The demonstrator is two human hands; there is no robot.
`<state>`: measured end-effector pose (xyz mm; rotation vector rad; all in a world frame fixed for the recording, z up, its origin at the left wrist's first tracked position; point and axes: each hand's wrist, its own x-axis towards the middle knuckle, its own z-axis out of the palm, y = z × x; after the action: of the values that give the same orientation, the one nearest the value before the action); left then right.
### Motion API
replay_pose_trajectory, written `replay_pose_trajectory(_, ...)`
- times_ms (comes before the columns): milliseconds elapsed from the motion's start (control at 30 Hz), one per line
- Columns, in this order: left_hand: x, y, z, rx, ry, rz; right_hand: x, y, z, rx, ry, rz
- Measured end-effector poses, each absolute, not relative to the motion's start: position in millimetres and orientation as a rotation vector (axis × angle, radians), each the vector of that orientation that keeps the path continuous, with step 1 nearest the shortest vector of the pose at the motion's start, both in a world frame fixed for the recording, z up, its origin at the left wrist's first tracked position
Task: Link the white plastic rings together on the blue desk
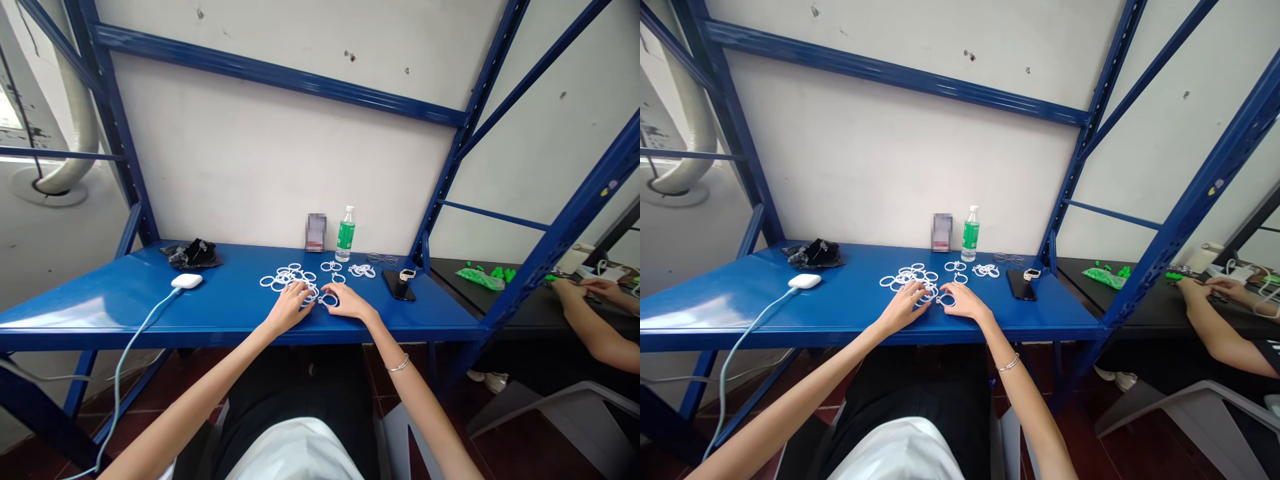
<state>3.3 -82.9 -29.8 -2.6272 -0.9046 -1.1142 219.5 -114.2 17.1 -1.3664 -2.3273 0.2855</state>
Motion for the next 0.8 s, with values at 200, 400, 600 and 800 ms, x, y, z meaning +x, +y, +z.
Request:
replay_pose_trajectory(200, 4, -82, -29, -2.639, -0.893, -1.097, 207, -121, 25, -1.223, -2.263, 0.172)
replay_pose_trajectory(400, 3, -80, -29, -2.583, -0.981, -1.143, 198, -121, 22, -1.095, -2.293, 0.012)
replay_pose_trajectory(600, 3, -80, -28, -2.562, -0.974, -1.145, 195, -120, 17, -1.075, -2.301, -0.044)
replay_pose_trajectory(800, 3, -83, -26, -2.556, -0.982, -1.104, 197, -117, 14, -1.126, -2.312, 0.08)
